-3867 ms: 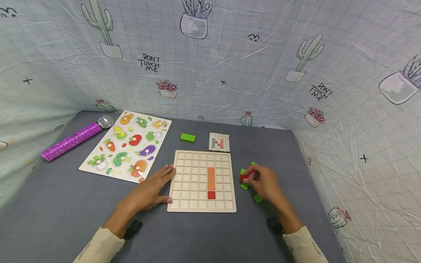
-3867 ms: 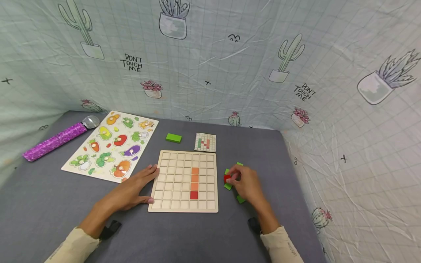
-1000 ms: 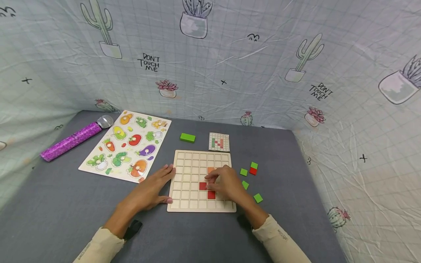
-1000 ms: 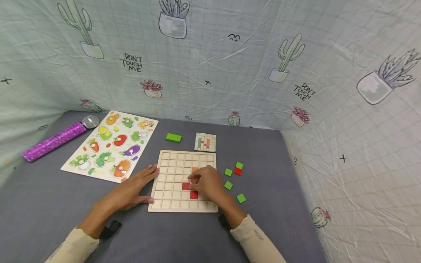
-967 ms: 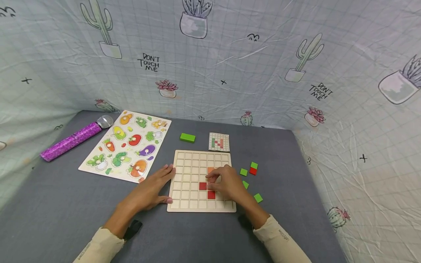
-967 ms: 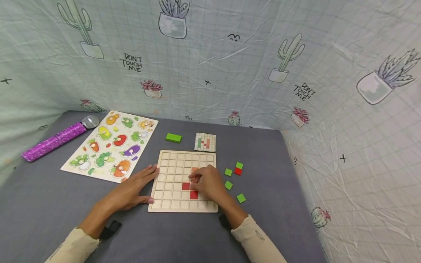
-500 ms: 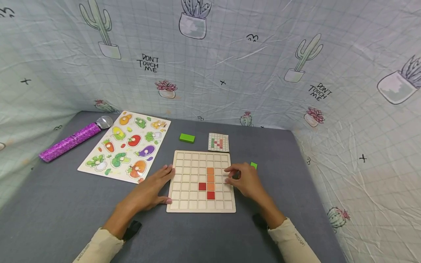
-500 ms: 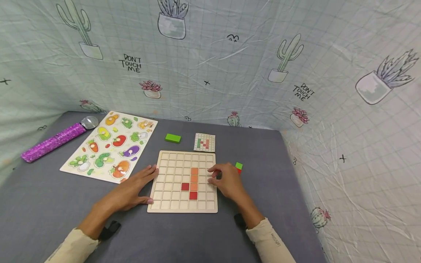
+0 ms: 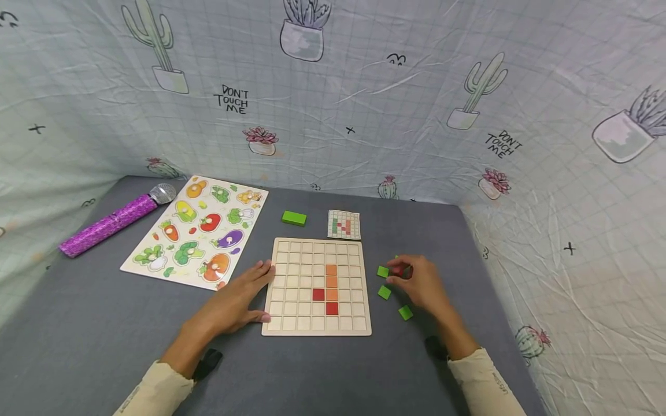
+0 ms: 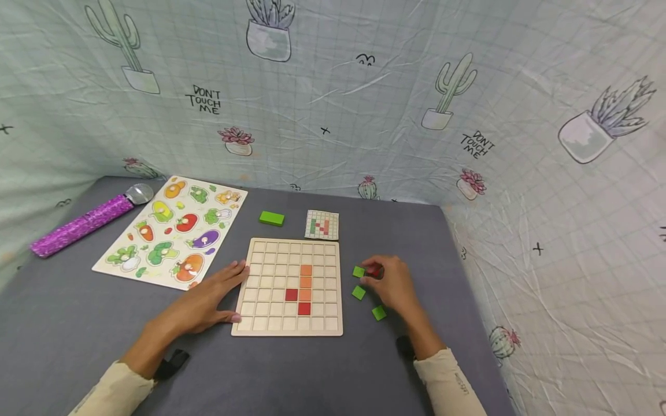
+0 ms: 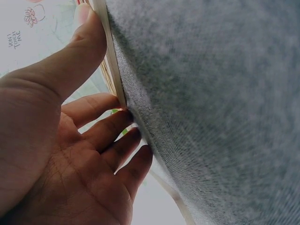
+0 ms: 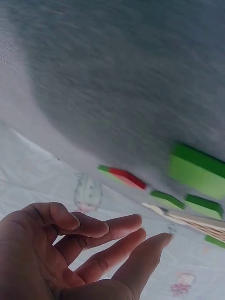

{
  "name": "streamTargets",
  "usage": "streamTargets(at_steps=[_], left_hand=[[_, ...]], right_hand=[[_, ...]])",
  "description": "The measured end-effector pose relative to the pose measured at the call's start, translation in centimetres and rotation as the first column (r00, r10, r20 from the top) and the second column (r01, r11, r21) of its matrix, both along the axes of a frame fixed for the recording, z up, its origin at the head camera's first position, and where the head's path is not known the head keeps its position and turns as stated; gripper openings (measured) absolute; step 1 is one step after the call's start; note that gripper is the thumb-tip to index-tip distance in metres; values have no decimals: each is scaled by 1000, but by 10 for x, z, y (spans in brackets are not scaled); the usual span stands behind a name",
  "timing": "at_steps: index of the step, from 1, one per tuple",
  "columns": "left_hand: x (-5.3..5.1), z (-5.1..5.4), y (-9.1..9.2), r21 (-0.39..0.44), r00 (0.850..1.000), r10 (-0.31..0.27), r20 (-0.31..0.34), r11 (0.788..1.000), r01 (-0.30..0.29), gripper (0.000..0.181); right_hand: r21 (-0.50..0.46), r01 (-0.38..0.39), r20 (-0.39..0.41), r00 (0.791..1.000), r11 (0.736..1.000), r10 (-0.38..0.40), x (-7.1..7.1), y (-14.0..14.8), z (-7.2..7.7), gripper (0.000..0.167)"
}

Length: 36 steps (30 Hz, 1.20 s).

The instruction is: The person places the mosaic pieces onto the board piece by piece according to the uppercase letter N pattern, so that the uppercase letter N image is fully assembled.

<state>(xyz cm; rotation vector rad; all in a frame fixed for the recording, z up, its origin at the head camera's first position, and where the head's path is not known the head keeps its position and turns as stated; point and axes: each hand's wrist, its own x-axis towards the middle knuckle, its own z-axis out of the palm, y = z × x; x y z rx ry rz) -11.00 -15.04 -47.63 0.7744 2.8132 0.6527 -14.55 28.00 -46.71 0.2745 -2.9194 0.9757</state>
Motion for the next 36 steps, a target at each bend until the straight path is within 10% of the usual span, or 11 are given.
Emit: streamTargets(at_steps=[36], left_hand=[[0, -1, 0, -5, 1000, 6, 13, 1000, -6, 101]], right_hand=[[192, 64, -21, 998, 979, -62, -16, 11, -7, 26]])
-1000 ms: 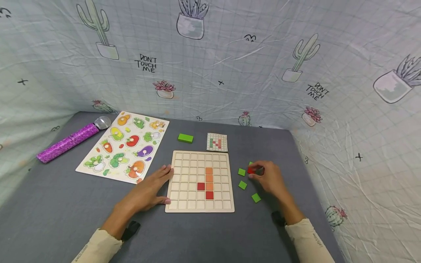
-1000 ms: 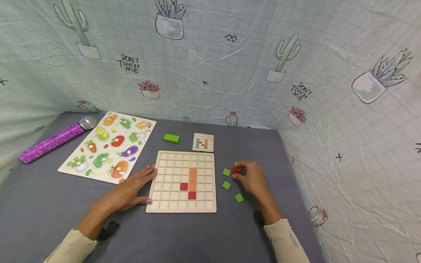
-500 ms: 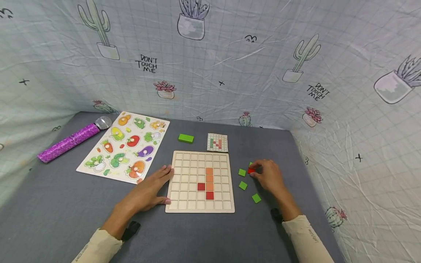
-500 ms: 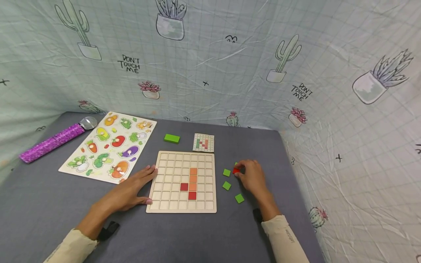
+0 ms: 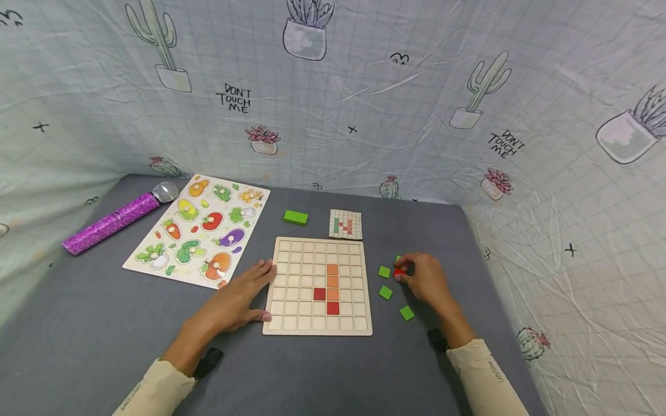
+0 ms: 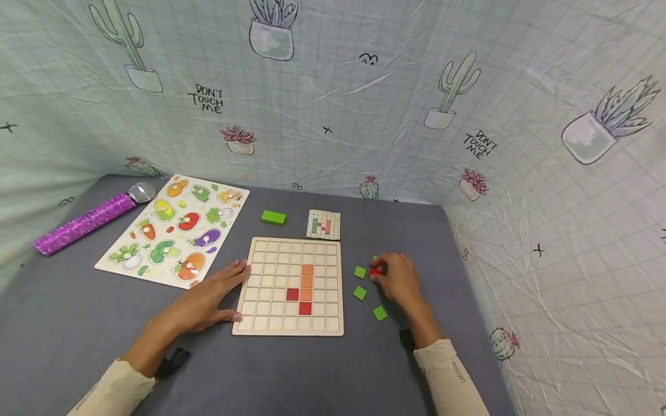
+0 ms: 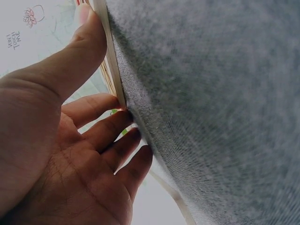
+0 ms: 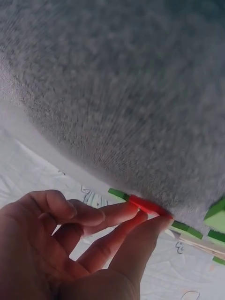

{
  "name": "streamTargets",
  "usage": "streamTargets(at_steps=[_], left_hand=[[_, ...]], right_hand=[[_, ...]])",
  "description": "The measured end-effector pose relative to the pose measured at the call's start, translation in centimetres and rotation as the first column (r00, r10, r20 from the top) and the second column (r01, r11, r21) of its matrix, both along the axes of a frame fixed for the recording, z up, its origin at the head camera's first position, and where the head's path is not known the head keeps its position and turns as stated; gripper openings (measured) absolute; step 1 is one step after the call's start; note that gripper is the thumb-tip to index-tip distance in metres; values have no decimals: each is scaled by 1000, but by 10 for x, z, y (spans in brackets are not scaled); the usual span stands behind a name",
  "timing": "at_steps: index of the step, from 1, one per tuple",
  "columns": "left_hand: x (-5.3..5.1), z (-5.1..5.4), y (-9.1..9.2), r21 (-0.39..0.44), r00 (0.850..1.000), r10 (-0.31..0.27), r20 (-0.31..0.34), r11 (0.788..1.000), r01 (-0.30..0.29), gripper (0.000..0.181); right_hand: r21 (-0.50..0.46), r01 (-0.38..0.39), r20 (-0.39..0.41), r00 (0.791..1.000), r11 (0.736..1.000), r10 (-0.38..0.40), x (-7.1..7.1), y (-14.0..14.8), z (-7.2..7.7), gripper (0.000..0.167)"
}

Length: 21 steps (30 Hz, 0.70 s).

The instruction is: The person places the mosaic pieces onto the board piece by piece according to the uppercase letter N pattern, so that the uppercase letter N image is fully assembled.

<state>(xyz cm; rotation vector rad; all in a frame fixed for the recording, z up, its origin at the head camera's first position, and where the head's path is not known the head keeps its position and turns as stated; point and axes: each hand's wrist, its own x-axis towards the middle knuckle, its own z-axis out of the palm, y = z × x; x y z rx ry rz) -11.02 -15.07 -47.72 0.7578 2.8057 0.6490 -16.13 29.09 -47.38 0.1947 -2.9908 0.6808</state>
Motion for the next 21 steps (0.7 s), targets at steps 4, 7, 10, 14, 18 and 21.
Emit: streamTargets(at_steps=[4, 7, 10, 14, 18, 21], left_hand=[[0, 0, 0, 2, 1000, -2, -1, 1000, 2, 101], [0, 0, 0, 5, 1000, -2, 3, 1000, 2, 101], [0, 0, 0, 7, 1000, -2, 7, 1000, 2, 101], [0, 0, -1, 13, 1000, -4, 3, 1000, 4, 100], [0, -1, -1, 21, 1000, -8, -4, 1000, 8, 100], [0, -1, -1, 20, 1000, -9, -5, 1000, 9, 100]], right_hand=[[2, -10, 48, 999, 1000, 10, -1, 1, 2, 23], [6, -17, 79, 997, 1000, 16, -1, 1, 4, 21], [6, -35, 104, 994, 999, 34, -1, 2, 5, 21], [-9, -56, 117, 992, 998, 56, -2, 4, 5, 22], [-34, -54, 110, 992, 998, 57, -1, 5, 6, 24], [-55, -42, 101, 994, 998, 48, 1, 3, 9, 23]])
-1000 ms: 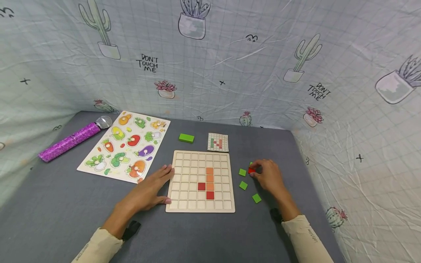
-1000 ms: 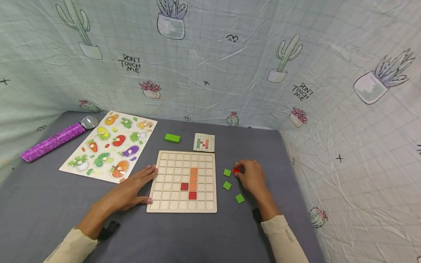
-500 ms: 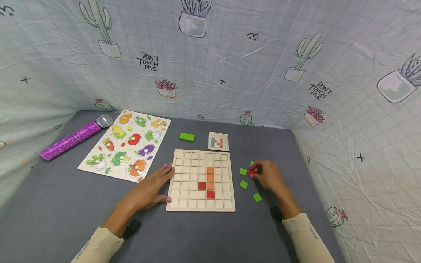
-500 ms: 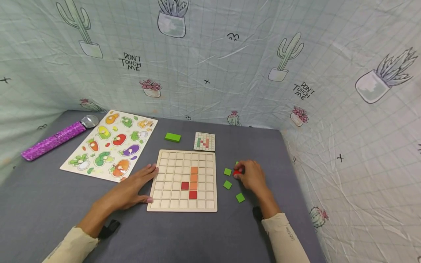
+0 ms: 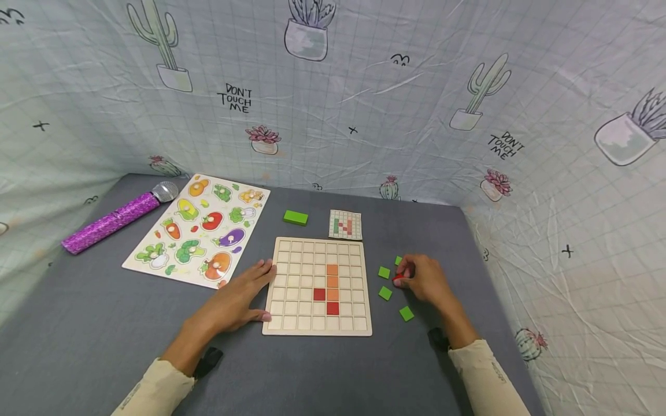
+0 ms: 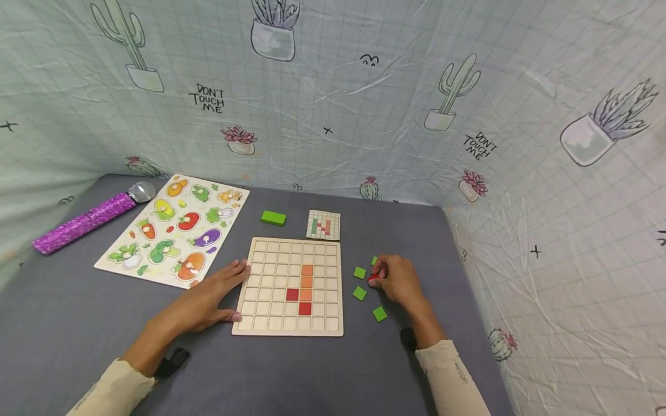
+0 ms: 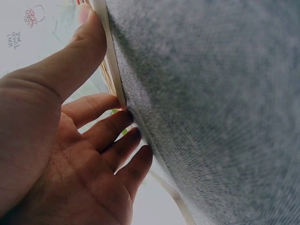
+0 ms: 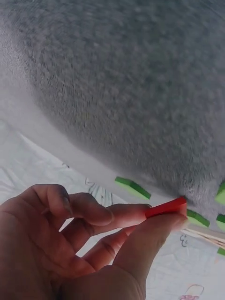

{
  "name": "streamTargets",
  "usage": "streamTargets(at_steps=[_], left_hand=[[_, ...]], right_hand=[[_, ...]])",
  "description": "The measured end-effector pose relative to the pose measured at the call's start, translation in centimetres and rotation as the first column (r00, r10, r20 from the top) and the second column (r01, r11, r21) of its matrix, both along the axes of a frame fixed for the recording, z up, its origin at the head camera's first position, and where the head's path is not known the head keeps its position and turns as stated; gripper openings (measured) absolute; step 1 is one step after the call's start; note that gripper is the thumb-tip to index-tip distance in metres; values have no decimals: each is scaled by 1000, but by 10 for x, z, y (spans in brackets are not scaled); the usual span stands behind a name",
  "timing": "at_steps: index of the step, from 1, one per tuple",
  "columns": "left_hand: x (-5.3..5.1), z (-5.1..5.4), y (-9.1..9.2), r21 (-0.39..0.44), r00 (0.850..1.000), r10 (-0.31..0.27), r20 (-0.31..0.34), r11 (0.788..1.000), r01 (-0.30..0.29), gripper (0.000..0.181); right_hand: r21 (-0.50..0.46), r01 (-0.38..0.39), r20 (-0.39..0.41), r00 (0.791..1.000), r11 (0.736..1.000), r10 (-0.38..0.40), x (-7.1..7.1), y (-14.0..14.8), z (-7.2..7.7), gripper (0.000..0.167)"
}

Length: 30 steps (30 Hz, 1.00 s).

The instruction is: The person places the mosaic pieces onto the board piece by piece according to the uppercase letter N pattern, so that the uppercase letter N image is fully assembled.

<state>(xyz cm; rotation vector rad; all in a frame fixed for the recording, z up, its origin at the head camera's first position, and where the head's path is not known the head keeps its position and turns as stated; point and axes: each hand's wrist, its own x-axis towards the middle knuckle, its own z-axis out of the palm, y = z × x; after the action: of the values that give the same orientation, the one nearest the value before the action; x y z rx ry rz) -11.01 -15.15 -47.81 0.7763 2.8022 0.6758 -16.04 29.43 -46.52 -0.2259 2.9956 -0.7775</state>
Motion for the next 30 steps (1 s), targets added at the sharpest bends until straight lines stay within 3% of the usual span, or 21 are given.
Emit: streamTargets(at_steps=[14, 30], left_hand=[[1, 2, 2, -4, 1000, 1, -8, 1000, -1, 100], [1, 1, 1, 1, 1000, 5, -4, 1000, -5, 100]], right_hand=[[-32, 10, -84, 996, 999, -13, 10, -37, 10, 14], [-139, -28, -23, 999, 990, 25, 15, -94, 1, 15]])
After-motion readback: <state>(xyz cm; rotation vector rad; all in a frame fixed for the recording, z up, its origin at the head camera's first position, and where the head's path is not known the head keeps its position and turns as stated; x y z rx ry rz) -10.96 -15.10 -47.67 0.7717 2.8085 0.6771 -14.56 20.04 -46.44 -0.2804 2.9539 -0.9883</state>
